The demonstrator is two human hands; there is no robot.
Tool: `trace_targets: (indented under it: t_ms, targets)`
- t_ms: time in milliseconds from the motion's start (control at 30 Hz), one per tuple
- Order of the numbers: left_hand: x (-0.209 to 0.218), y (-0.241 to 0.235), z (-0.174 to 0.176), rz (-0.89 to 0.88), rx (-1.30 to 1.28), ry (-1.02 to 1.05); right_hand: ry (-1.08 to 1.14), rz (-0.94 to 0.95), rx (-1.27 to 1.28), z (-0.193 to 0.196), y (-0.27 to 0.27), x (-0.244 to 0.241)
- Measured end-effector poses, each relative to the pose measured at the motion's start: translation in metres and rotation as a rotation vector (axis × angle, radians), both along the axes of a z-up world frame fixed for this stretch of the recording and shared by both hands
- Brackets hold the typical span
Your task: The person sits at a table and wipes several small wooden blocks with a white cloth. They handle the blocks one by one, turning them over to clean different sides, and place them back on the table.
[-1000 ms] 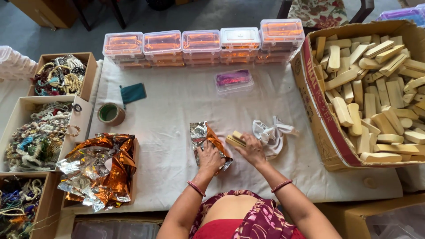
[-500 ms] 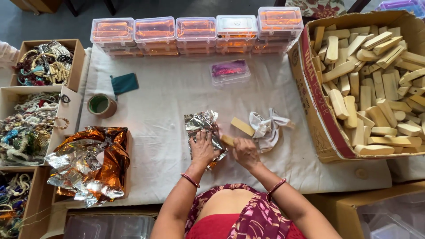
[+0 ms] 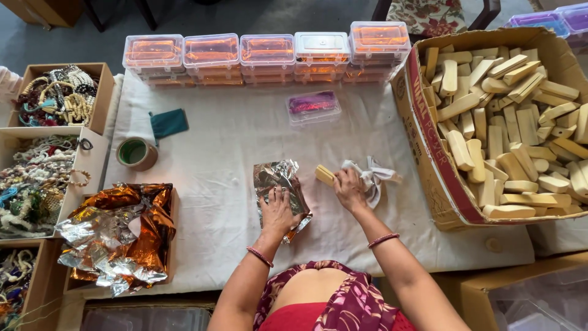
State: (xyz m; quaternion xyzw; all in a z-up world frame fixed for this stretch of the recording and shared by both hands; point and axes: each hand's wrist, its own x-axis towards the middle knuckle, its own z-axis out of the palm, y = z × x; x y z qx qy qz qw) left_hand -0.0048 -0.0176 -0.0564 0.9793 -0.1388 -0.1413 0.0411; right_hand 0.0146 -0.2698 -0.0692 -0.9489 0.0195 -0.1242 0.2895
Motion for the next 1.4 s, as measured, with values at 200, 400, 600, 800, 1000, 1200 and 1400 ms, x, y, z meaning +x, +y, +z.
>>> trace_targets:
  t_ms: [200, 400, 600, 800, 1000, 1200, 1400]
  targets:
    - [0.000, -0.001, 0.008, 0.003, 0.013, 0.022, 0.097, 0.019, 0.109, -0.011, 0.001, -0.003]
    - [-0.004, -0.003, -0.010, 0.058, -0.044, -0.005, 0.001, 0.245, -0.010, 0.013, 0.008, -0.019]
    - [0.004, -0.011, -0.006, 0.056, -0.023, -0.046, 0.413, -0.024, 0.050, 0.046, 0.019, 0.005]
    - [0.018, -0.025, 0.011, 0.036, -0.035, 0.037, 0.304, 0.357, 1.342, 0.052, 0.089, -0.001]
    - [0.026, -0.001, -0.040, 0.027, -0.081, -0.046, 0.427, 0.188, 1.365, 0.003, 0.077, 0.003]
    - [0.023, 0.029, -0.021, 0.051, -0.399, -0.012, 0.443, 0.251, 0.662, 0.024, 0.073, 0.017]
    - [0.031, 0.041, -0.015, -0.011, -0.352, -0.009, 0.344, 0.488, -0.011, 0.038, 0.078, 0.010]
